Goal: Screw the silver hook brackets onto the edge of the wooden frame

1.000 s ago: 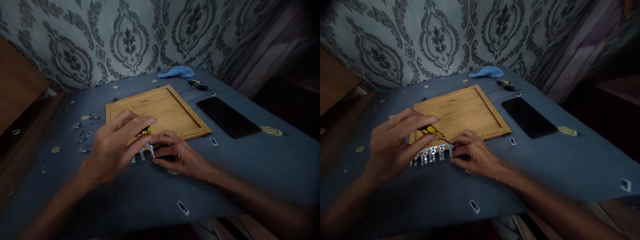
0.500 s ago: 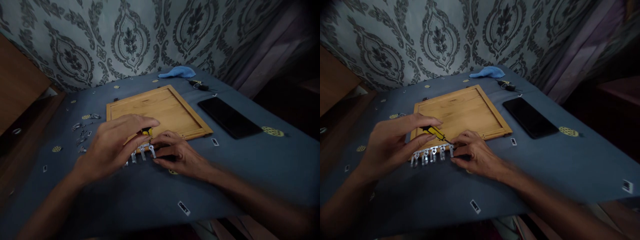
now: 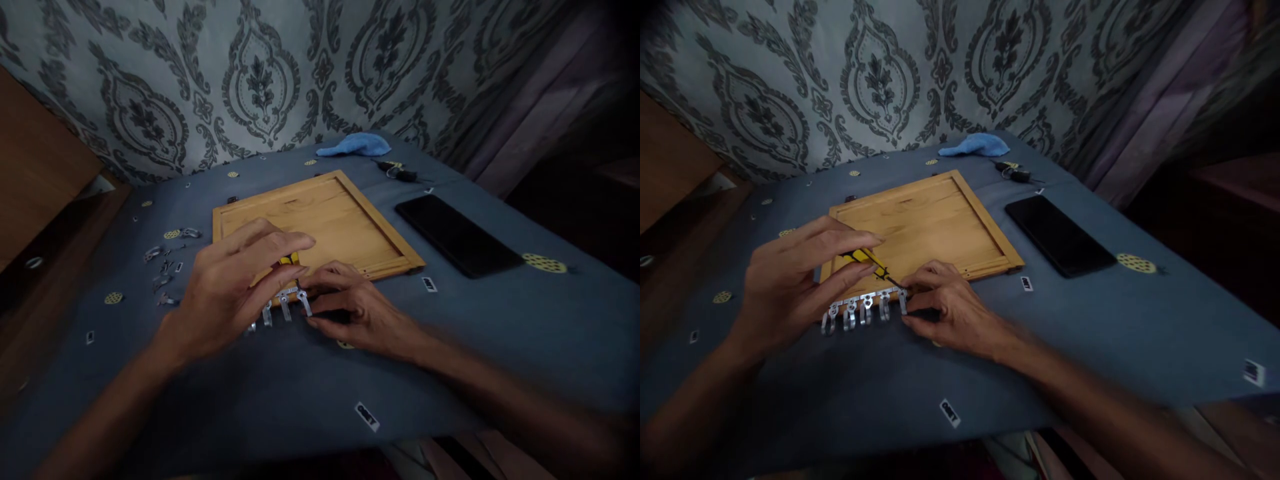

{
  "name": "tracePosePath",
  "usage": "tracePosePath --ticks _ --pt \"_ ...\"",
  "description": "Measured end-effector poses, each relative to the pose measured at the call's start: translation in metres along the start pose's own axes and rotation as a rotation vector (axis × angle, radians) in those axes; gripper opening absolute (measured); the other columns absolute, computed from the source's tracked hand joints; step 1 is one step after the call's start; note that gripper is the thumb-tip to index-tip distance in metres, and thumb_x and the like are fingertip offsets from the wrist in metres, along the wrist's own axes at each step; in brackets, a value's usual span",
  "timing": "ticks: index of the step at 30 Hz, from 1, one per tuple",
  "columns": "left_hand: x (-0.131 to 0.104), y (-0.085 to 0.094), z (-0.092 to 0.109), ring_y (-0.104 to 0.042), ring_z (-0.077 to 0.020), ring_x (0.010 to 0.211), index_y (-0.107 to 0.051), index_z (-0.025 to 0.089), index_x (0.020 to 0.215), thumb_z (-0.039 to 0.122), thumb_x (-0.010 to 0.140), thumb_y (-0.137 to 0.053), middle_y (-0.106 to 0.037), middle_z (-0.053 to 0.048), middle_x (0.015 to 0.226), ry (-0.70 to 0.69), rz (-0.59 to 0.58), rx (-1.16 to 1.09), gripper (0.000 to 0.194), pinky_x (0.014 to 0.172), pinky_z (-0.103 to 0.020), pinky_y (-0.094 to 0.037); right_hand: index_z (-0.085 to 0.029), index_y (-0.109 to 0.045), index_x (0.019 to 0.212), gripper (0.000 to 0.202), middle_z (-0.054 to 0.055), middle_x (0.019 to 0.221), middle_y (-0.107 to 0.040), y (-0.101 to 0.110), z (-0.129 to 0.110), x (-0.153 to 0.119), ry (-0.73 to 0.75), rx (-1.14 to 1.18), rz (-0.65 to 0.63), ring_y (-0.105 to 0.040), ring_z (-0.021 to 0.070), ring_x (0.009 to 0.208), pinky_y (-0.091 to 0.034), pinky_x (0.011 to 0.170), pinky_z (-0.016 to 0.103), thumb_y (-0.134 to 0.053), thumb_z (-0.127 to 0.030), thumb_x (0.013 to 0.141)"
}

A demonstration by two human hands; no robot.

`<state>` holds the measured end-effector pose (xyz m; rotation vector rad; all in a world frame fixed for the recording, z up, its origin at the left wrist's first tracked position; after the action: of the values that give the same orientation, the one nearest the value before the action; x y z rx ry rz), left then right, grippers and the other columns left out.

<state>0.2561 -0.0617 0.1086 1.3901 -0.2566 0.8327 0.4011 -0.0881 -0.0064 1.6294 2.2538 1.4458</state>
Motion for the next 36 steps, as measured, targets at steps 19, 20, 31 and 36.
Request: tracePosePath --ticks 19,20,31,36 --pt "-0.007 0.017 -0.013 -0.073 -0.0157 0.096 -0.07 0.027 0.117 0.017 0.092 -0.073 -0.076 0.001 0.109 0.216 0.149 -0.194 0.027 0.087 -0.03 -0.061 -0.02 -0.08 0.095 0.007 0.009 0.116 -0.075 0.001 -0.001 0.0 0.011 0.003 -0.004 -0.063 0.0247 0.103 -0.051 0.089 0.044 -0.073 -0.02 0.091" --pt "-0.007 0.016 -0.013 -0.073 -0.0152 0.095 -0.07 0.026 0.117 0.017 0.092 -0.072 -0.076 0.001 0.109 0.212 0.131 -0.181 0.027 0.088 -0.029 -0.061 -0.02 -0.08 0.095 0.007 0.009 0.116 -0.075 0.0 -0.001 0.0 0.011 0.001 -0.006 -0.063 0.0247 0.104 -0.051 0.089 0.044 -0.073 -0.021 0.092" --pt "-0.004 0.005 -0.006 -0.075 -0.0149 0.085 -0.069 0.02 0.117 0.018 0.095 -0.067 -0.078 -0.004 0.107 0.122 0.052 -0.054 0.022 0.079 -0.026 -0.061 -0.021 -0.079 0.092 0.005 0.009 0.114 -0.075 0.001 -0.001 -0.001 0.007 0.004 -0.002 -0.063 0.0249 0.104 -0.051 0.091 0.045 -0.074 -0.021 0.091" --pt "-0.004 0.002 -0.005 -0.075 -0.0142 0.086 -0.069 0.018 0.116 0.016 0.095 -0.067 -0.078 -0.005 0.107 0.103 0.044 -0.06 0.021 0.08 -0.023 -0.06 -0.021 -0.079 0.094 0.006 0.008 0.114 -0.074 0.001 -0.001 -0.001 0.008 0.013 -0.001 -0.063 0.0248 0.106 -0.051 0.092 0.045 -0.074 -0.021 0.091"
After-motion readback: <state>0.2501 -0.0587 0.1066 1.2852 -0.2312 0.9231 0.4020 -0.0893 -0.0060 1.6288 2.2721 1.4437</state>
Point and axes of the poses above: each hand's wrist, its own x-axis towards the middle knuckle, its own y-axis out of the back of the hand, z = x × y, the point moved 6 cm from there along x, towards the middle knuckle
